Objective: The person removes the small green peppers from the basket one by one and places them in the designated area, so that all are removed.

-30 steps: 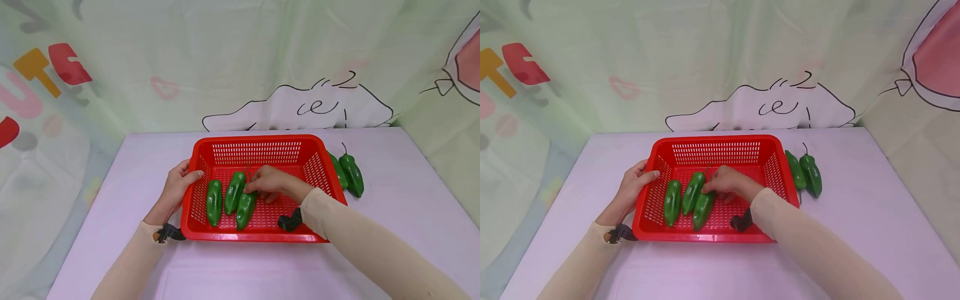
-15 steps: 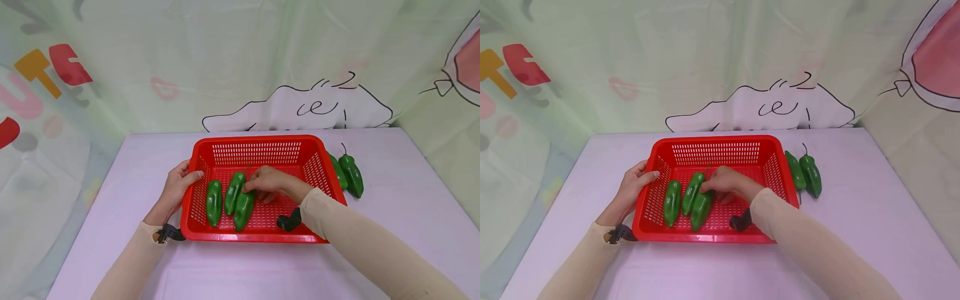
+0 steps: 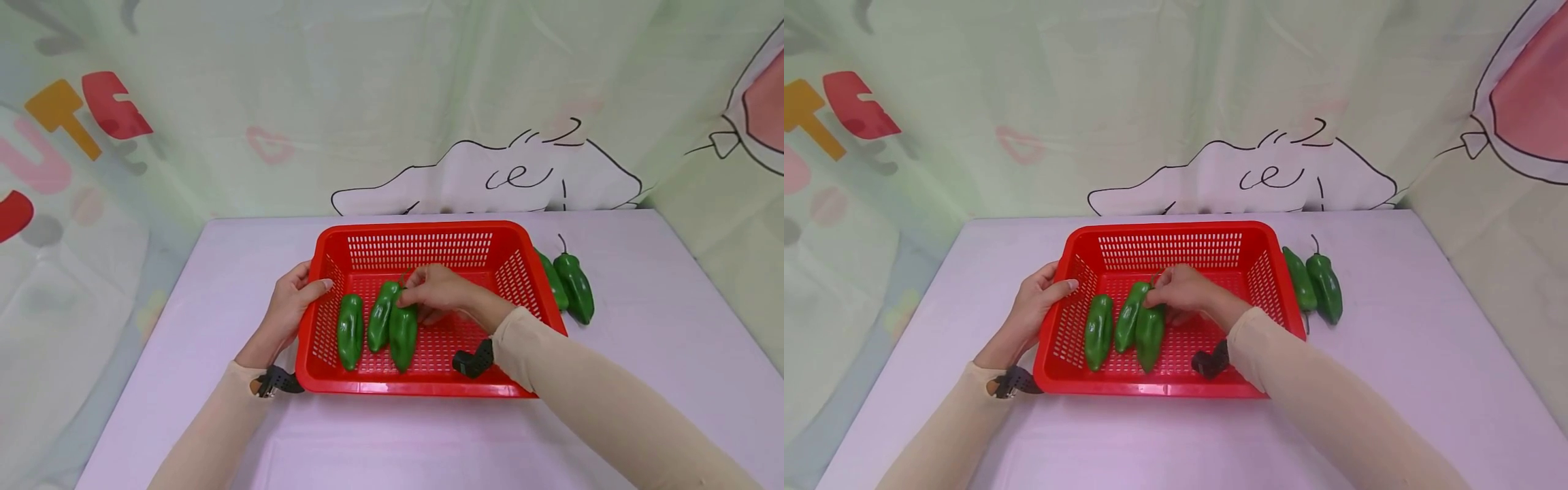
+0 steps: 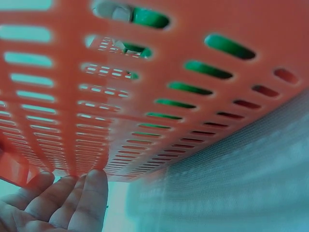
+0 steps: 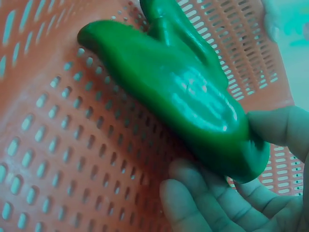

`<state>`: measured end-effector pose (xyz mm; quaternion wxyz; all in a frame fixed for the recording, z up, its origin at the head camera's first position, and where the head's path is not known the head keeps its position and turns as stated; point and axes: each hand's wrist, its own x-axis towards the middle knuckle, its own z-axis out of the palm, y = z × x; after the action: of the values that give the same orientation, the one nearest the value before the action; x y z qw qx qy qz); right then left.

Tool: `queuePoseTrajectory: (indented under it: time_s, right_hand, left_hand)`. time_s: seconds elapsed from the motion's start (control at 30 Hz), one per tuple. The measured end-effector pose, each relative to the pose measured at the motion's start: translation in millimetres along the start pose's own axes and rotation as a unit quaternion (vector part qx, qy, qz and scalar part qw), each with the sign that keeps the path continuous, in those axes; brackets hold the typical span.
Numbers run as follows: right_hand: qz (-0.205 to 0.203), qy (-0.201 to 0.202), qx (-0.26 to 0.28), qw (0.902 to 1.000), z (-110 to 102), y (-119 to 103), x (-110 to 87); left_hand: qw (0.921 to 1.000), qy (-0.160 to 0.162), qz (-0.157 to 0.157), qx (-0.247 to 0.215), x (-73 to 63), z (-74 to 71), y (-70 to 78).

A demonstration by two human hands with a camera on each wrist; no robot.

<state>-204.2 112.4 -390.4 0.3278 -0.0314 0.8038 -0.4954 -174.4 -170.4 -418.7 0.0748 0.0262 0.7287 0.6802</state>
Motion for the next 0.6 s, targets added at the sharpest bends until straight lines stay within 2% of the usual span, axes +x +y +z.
queuePoseTrajectory:
  time_s: [0.23, 0.37, 0.43, 0.6]
  right_hand:
    - [-0.009, 0.006, 0.023, 0.9997, -4.3, -0.8, -2.3]
    - [-0.013, 0.025, 0.033, 0.999, -7.0, -1.7, -4.6]
    - [-0.016, 0.033, 0.024, 0.9991, -7.5, -1.9, -4.7]
    - [-0.005, 0.028, -0.037, 0.9989, -6.2, -0.1, -3.6]
  left_hand:
    - [1.0, -0.001, 0.0, 0.001, -0.2, -1.2, -2.2]
    - [1.0, 0.0, -0.004, 0.002, -0.1, -1.6, -2.2]
    - [1.0, 0.001, -0.005, 0.003, -0.3, -1.8, -1.8]
    - [1.0, -0.002, -0.001, 0.001, -0.1, -1.2, -0.4]
